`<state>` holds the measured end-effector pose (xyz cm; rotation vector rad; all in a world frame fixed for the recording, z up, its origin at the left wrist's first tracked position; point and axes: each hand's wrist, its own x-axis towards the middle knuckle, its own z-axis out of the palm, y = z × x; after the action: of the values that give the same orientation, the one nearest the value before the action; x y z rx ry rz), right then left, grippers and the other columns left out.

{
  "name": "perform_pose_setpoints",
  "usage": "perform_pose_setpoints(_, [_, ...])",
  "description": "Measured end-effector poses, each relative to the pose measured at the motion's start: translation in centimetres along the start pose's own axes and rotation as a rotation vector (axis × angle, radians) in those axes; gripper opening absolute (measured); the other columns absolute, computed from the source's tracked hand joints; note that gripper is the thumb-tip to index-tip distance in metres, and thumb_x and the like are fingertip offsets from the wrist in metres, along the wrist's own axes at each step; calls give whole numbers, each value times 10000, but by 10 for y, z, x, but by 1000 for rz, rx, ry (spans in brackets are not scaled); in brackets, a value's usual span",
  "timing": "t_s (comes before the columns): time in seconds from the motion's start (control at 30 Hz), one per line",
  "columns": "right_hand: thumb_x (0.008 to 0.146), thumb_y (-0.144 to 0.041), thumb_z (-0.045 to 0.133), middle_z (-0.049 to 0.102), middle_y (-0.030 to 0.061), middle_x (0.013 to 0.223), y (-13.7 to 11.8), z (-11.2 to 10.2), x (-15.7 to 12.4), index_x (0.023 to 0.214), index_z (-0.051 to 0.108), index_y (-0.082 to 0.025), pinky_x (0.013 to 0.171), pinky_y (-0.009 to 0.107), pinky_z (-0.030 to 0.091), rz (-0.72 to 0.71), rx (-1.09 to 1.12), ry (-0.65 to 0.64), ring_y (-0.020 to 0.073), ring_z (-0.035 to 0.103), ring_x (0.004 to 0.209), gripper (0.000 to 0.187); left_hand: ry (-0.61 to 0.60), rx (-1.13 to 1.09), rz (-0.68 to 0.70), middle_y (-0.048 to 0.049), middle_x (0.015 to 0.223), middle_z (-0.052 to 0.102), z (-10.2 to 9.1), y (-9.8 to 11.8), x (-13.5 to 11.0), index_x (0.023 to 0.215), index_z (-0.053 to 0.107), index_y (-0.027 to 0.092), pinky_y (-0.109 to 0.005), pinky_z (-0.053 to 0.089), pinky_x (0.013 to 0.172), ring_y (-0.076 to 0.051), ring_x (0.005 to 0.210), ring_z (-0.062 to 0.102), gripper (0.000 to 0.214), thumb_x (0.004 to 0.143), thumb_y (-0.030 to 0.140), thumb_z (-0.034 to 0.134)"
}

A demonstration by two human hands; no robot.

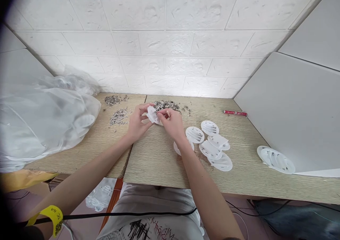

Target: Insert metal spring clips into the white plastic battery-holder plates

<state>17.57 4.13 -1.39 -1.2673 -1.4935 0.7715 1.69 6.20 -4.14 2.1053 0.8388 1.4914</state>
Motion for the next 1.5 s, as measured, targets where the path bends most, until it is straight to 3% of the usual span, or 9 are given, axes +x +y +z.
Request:
perform_pose_setpoints(0.4, [792, -291, 597, 714, 42, 908, -3, -3, 0, 882, 746, -193, 688, 303, 436, -20, 42, -12, 168, 592, 764, 200, 3, -41, -4, -125, 1288, 537, 0, -3, 0, 1201, 419, 235, -333, 600, 764, -181, 1038, 623, 465, 818, 275, 679])
perform_pose_setpoints(0.77, [792, -250, 554, 716, 51, 880, 0, 0, 0, 865, 746, -195, 660, 296, 441, -87, -19, 18, 166, 598, 738, 212, 7, -7, 57, -126, 1270, 577, 1, -1, 0, 1186, 442, 225, -315, 601, 765, -183, 1025, 646, 462, 793, 147, 673])
perform_pose_setpoints(1.07, [792, -262, 559, 684, 49, 842, 0, 1, 1, 858, 742, -186, 648, 289, 424, -97, -18, 10, 158, 578, 731, 208, 7, -64, 6, -126, 1251, 588, 1, 0, 0, 1150, 456, 215, -331, 584, 787, -189, 1026, 641, 437, 788, 196, 699])
perform_pose_setpoints(1.17, [782, -275, 578, 691, 49, 866, -1, 2, 1, 904, 721, -178, 667, 287, 436, -43, 66, 4, 155, 584, 753, 212, 32, -118, -15, -132, 1260, 566, 2, 1, 1, 1134, 434, 222, -343, 567, 805, -202, 1076, 620, 442, 789, 259, 707])
perform_pose_setpoints(1.3, [756, -335, 609, 678, 38, 812, 0, 4, 2, 942, 680, -165, 611, 267, 427, 132, 219, -52, 135, 566, 691, 262, 66, -183, -47, -139, 1267, 551, 3, 4, 2, 1117, 412, 227, -380, 536, 861, -222, 1116, 604, 486, 758, 294, 733])
perform_pose_setpoints(1.4, [707, -353, 648, 646, 23, 724, 0, 2, 4, 856, 667, -156, 555, 250, 399, 228, 301, -55, 119, 536, 632, 247, 2, -236, -86, -152, 1333, 523, 2, 7, 4, 1127, 427, 227, -402, 517, 896, -233, 1130, 598, 504, 733, 262, 740])
perform_pose_setpoints(1.5, [676, -333, 662, 627, 15, 685, 0, -3, 6, 811, 654, -157, 536, 246, 389, 251, 340, 47, 115, 526, 616, 221, -63, -377, -188, -141, 1330, 551, -2, 10, 8, 1104, 488, 223, -381, 528, 856, -229, 1102, 610, 386, 770, 250, 679])
